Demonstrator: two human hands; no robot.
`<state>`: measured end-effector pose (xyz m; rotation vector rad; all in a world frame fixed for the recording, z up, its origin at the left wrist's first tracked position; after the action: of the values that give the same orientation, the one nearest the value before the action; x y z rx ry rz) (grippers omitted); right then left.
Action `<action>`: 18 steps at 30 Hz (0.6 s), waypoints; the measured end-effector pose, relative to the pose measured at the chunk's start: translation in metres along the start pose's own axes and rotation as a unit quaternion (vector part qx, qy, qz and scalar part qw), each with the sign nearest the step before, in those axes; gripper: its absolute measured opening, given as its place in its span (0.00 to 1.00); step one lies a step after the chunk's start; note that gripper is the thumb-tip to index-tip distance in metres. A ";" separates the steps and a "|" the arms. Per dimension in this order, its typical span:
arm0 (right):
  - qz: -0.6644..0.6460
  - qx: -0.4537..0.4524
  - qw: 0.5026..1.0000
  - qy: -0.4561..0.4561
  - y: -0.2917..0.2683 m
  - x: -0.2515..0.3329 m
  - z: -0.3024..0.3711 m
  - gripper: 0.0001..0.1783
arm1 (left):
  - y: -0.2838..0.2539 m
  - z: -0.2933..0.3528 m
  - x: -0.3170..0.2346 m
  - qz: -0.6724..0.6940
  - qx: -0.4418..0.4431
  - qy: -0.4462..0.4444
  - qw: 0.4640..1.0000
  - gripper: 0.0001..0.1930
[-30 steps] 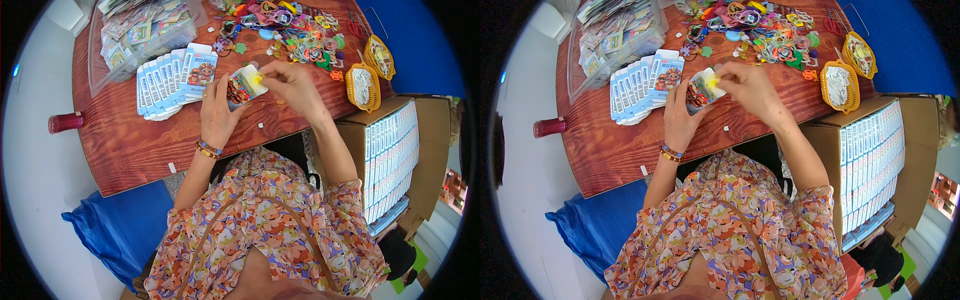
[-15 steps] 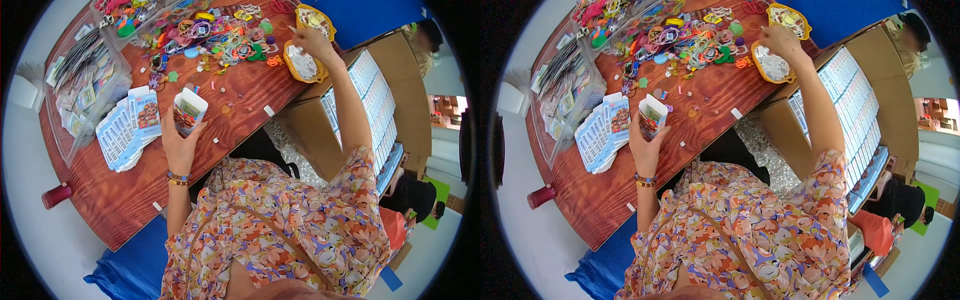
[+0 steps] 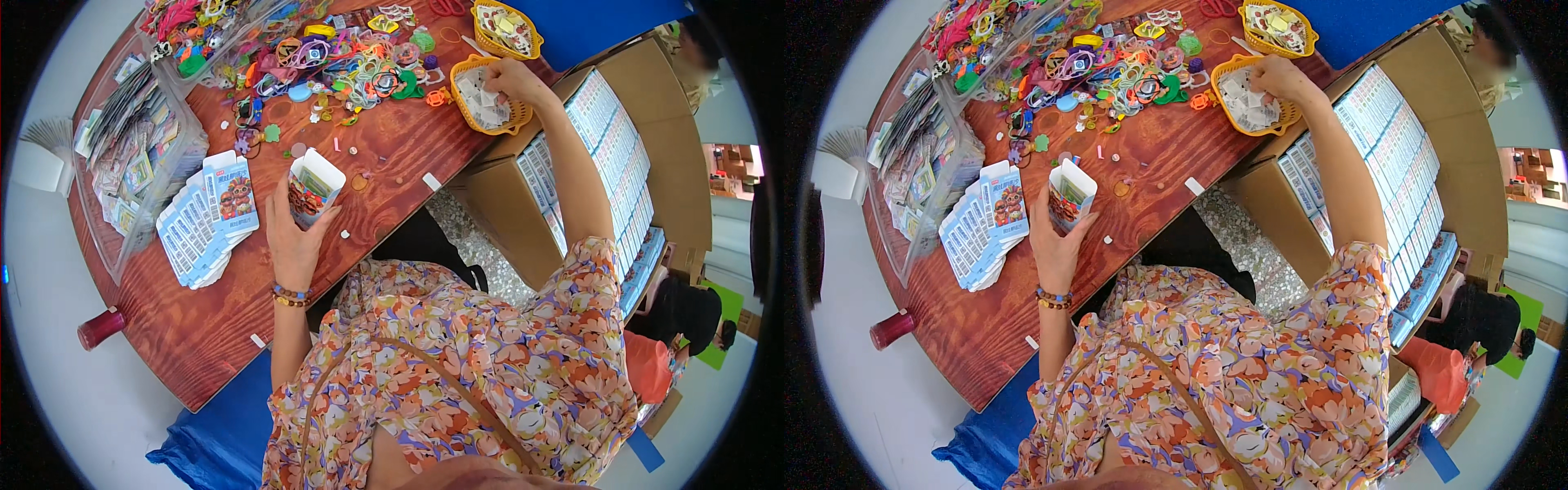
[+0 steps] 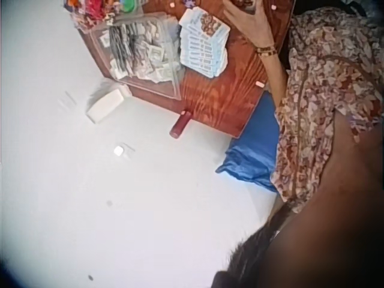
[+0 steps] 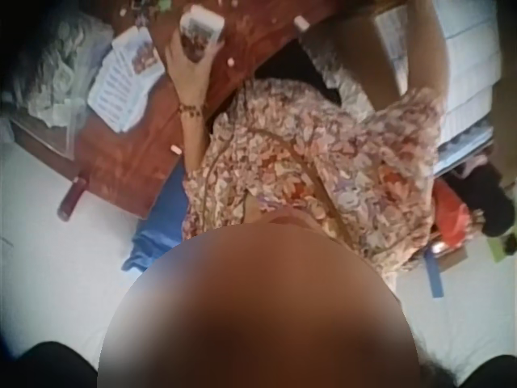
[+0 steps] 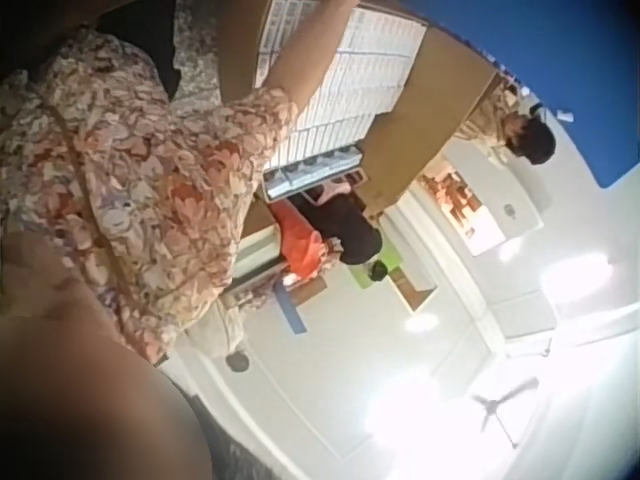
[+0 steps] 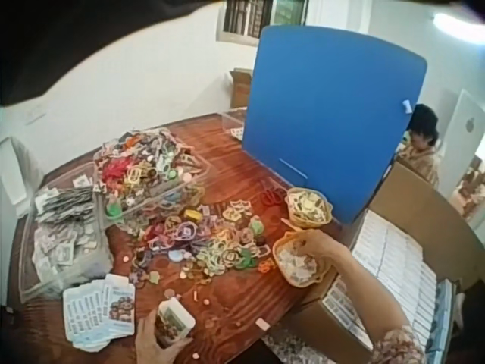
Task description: Manually fill small plastic containers with colorful toy parts and seal them with adhesive labels.
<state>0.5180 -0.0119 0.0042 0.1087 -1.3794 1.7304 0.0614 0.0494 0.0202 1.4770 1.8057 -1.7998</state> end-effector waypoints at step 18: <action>-0.185 0.091 0.963 -0.171 0.018 0.109 0.067 0.07 | 0.028 -0.006 -0.022 -0.023 0.055 0.044 0.997 0.43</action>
<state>0.4116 -0.0038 0.0772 0.7527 -1.3315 1.5599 0.0953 0.0368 0.0190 1.5917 1.8212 -1.9137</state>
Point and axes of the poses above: each hand's wrist, its own z-axis away from the middle knuckle, its own y-axis out of the palm, x = y × z, the point moved 7 cm from there along -z, towards the middle knuckle
